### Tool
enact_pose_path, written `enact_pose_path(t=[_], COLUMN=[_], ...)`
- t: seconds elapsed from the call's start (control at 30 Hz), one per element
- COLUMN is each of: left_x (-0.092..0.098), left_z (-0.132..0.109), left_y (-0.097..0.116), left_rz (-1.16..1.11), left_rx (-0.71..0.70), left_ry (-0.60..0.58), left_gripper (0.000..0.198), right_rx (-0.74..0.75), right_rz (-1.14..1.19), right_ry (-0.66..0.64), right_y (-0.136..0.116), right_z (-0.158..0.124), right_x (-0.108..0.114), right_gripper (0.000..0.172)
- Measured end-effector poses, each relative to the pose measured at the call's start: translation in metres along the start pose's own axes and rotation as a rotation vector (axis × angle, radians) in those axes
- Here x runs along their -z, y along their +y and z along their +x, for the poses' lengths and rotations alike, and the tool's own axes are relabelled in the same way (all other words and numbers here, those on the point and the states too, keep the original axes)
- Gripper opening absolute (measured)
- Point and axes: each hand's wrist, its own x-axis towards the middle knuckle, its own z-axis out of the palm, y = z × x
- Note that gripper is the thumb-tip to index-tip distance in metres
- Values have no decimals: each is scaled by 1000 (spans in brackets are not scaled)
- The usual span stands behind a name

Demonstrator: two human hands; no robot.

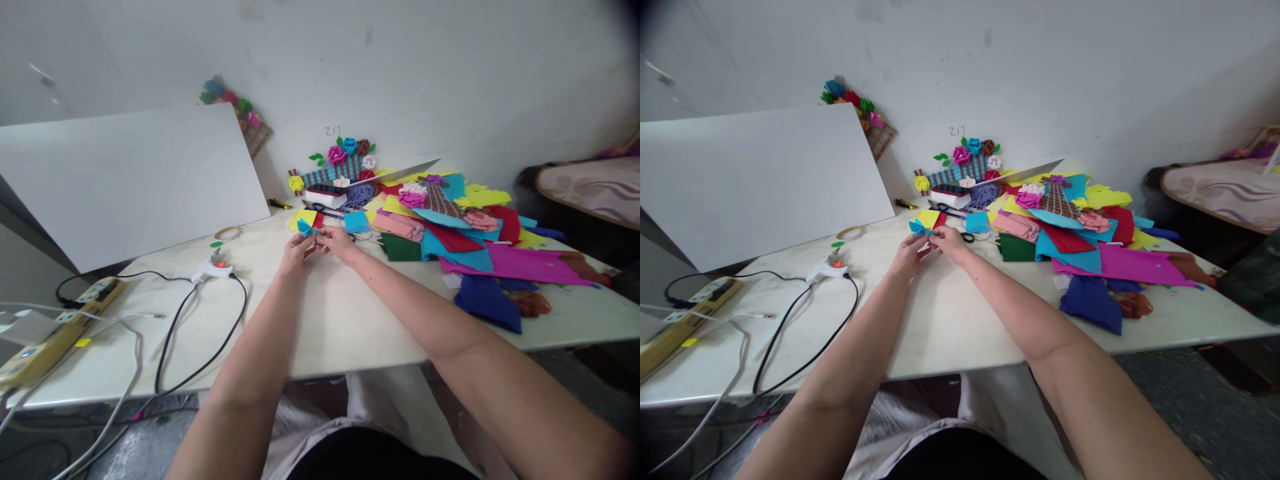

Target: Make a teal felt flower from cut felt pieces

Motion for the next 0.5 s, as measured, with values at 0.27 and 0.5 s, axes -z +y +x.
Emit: enact_pose_path(t=[0.27,0.5], left_x=[-1,5], left_z=[2,11], left_y=[-1,-3], left_rz=[149,321], left_rx=[-9,-206], left_ry=[84,291], left_gripper=[71,67], right_rx=[219,328], right_rz=[-584,-872], right_ry=[263,264], right_y=[-1,-1], right_z=[0,-5], right_x=[9,12], right_gripper=[13,20])
